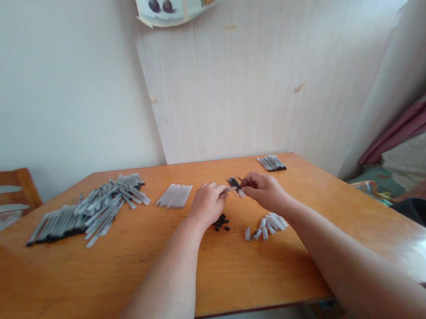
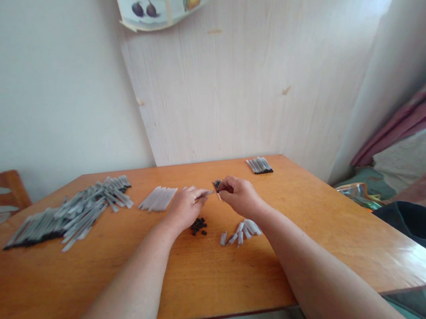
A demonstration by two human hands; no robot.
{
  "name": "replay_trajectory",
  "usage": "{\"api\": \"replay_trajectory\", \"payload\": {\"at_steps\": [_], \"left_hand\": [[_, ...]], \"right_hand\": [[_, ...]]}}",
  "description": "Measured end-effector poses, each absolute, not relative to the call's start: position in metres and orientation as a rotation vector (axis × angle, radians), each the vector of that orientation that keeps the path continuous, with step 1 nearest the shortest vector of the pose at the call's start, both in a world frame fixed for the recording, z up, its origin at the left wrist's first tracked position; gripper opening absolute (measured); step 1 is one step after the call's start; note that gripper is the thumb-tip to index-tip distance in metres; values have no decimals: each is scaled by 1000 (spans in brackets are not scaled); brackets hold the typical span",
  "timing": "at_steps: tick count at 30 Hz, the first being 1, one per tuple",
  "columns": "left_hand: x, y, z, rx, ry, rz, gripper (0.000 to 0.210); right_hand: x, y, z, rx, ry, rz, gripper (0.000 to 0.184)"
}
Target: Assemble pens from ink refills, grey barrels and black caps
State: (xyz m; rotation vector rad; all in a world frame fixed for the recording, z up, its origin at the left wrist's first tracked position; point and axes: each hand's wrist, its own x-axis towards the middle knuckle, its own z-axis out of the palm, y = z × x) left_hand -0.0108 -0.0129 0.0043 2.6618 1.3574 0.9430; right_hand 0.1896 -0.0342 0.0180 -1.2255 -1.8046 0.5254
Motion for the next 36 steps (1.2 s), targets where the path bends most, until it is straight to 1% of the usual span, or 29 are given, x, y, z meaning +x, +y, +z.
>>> {"api": "replay_trajectory", "payload": {"at_steps": [36], "left_hand": [[-9,-17,4,2743,1352,869,29]], "right_hand": [[186,-35,16,-1243,-1878,503,12]]}}
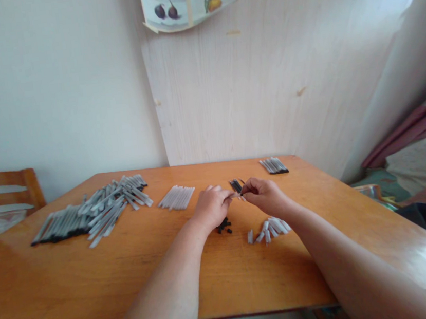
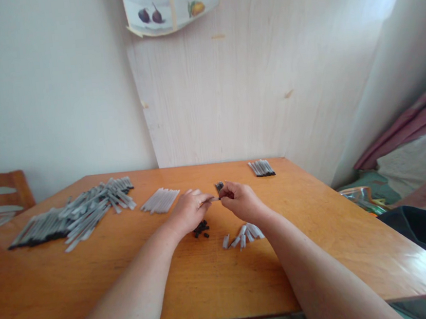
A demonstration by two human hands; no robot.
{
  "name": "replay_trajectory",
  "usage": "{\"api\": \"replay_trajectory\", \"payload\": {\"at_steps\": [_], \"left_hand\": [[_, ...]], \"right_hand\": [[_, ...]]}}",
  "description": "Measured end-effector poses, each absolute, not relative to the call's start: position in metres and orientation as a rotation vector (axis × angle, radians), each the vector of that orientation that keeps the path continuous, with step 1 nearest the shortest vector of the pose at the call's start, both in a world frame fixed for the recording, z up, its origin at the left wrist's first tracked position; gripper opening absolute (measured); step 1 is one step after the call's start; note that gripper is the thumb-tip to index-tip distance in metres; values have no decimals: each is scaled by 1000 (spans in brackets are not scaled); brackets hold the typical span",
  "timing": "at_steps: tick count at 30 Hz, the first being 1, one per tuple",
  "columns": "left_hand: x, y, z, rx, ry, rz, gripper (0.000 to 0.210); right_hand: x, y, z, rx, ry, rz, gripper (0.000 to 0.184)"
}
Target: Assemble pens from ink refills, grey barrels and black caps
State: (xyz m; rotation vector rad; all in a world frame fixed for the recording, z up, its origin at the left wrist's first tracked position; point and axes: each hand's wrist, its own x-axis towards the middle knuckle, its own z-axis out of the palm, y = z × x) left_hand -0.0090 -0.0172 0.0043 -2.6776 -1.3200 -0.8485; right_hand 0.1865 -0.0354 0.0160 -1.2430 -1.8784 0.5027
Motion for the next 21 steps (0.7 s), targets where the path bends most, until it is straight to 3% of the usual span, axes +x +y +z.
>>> {"api": "replay_trajectory", "payload": {"at_steps": [10,21], "left_hand": [[-10,-11,0,-2678,-1302,-891,27],[-9,-14,1,-2711,-1299,-917,28]], "right_hand": [[189,-27,8,-1099,-1804,710,17],[191,-30,12,-1220,-1816,709,15]]}}
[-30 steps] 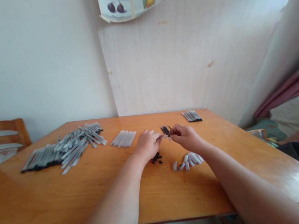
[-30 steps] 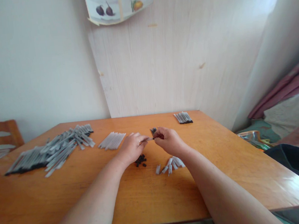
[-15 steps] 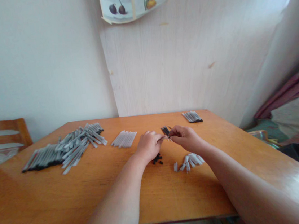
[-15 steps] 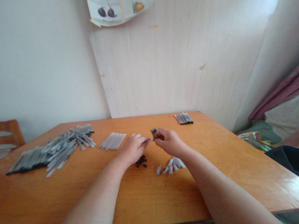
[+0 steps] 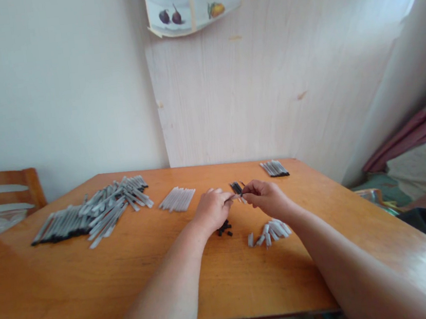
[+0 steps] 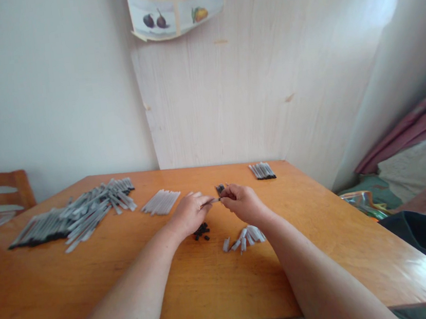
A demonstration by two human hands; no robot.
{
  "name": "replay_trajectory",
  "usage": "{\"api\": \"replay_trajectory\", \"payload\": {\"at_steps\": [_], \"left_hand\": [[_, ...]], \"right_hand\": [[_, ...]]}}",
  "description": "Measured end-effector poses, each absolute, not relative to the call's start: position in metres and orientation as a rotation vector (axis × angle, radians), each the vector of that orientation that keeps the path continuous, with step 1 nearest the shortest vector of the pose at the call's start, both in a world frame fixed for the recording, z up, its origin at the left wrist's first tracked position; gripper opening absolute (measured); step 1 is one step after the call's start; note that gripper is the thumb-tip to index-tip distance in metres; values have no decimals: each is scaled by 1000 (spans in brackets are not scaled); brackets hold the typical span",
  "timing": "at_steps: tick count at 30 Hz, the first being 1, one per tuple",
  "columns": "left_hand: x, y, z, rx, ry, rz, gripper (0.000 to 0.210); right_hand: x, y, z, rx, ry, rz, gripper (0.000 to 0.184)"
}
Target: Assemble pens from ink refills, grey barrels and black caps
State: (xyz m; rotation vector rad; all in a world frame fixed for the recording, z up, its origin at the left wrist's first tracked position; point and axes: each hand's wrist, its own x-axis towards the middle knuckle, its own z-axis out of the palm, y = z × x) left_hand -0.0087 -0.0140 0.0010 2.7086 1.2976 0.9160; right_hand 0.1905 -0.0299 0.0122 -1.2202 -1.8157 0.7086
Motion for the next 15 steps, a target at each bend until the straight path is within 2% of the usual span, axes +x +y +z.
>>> {"api": "replay_trajectory", "payload": {"at_steps": [15], "left_hand": [[-6,-20,5,2792,1278,899,28]], "right_hand": [[188,-33,12,-1336,-1962,470,36]]}}
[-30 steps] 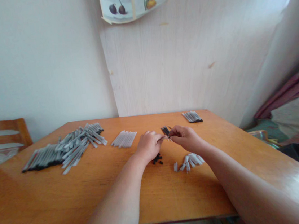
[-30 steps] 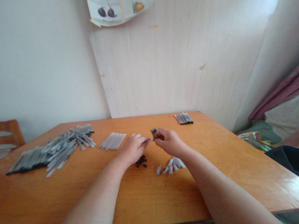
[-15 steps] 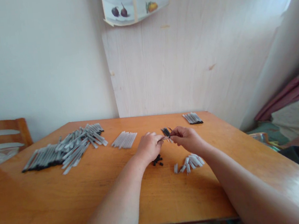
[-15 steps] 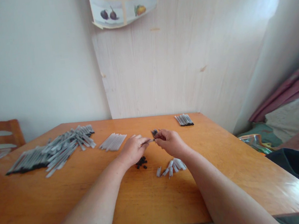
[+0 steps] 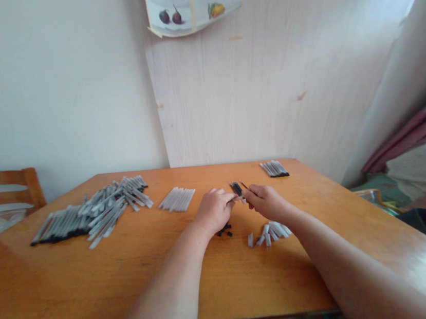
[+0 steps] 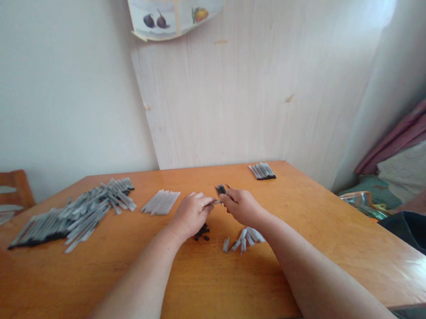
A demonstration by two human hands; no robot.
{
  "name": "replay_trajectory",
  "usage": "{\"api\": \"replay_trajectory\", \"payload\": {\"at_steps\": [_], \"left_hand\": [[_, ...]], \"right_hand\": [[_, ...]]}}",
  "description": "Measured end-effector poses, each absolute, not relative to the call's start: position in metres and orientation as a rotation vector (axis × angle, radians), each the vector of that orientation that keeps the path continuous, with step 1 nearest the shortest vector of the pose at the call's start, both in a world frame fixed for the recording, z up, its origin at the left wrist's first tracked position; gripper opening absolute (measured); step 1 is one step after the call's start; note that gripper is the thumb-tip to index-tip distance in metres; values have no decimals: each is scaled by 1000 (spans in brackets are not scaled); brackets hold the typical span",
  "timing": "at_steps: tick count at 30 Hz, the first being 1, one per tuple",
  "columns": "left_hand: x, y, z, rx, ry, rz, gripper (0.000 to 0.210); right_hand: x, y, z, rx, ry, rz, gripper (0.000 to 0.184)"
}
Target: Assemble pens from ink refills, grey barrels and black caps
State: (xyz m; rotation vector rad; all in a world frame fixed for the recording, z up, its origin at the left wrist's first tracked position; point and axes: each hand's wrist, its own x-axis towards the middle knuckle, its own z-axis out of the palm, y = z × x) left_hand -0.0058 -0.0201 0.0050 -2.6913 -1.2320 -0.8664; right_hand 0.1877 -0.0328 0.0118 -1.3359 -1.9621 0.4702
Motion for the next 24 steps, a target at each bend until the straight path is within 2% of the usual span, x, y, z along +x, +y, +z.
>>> {"api": "replay_trajectory", "payload": {"at_steps": [5,8,10,14,17,24], "left_hand": [[-5,-21,5,-2695,-1210,-889,28],[-5,-20,4,-2704,-1220,-901,28],[-6,-20,4,-2703,-1241,-900,28],[-7,-19,3,-2704,-1288,-897,26],[-7,-20,4,-2709,-1299,-910,26],[-5,-24,9,-2716,-1268,-892,27]], "right_hand": [[186,-32,11,-1354,-1922,506,49],[188,-30,8,-1327,-1875,576,49],[189,-29,8,-1292,-1854,561,45],[190,-29,9,-1207,-1870,515,25],[190,-30,10,-1214,-1903,472,19],[187,-30,7,-1318,-1941,411,35]]}}
